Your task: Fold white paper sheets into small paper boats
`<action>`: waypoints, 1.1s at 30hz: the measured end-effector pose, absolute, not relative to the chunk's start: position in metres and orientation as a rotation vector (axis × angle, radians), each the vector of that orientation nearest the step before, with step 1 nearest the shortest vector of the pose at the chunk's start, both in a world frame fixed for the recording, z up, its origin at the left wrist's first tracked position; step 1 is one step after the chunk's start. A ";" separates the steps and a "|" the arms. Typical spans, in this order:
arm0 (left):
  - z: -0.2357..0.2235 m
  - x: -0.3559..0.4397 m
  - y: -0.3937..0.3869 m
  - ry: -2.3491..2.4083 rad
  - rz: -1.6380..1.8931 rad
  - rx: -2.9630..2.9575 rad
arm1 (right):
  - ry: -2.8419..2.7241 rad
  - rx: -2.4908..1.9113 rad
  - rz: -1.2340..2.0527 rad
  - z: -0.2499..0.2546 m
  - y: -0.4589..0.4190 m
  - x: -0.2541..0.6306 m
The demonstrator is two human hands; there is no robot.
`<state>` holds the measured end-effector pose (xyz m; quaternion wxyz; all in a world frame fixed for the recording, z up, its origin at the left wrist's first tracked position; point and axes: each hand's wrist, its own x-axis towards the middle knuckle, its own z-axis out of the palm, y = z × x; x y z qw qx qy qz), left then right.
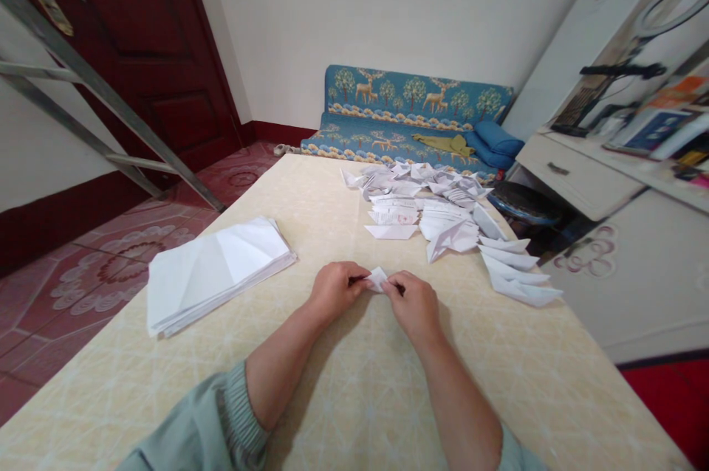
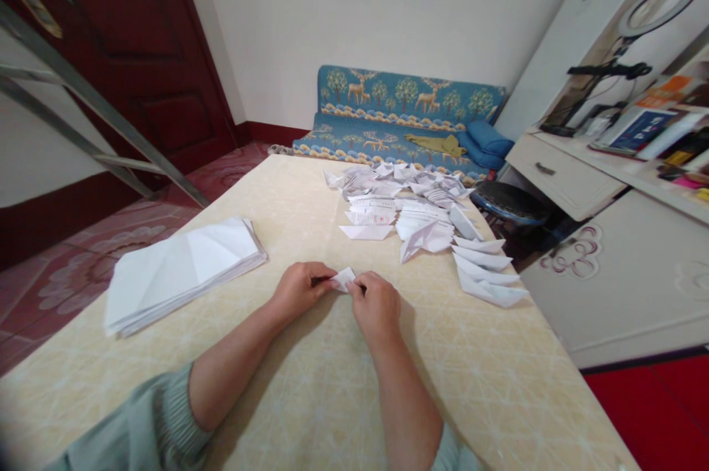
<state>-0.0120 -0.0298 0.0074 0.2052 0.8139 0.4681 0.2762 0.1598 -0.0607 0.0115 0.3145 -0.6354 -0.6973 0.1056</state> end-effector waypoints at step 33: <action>0.011 0.005 -0.029 1.662 0.743 2.089 | -1.815 -2.080 -0.023 0.015 -0.051 0.145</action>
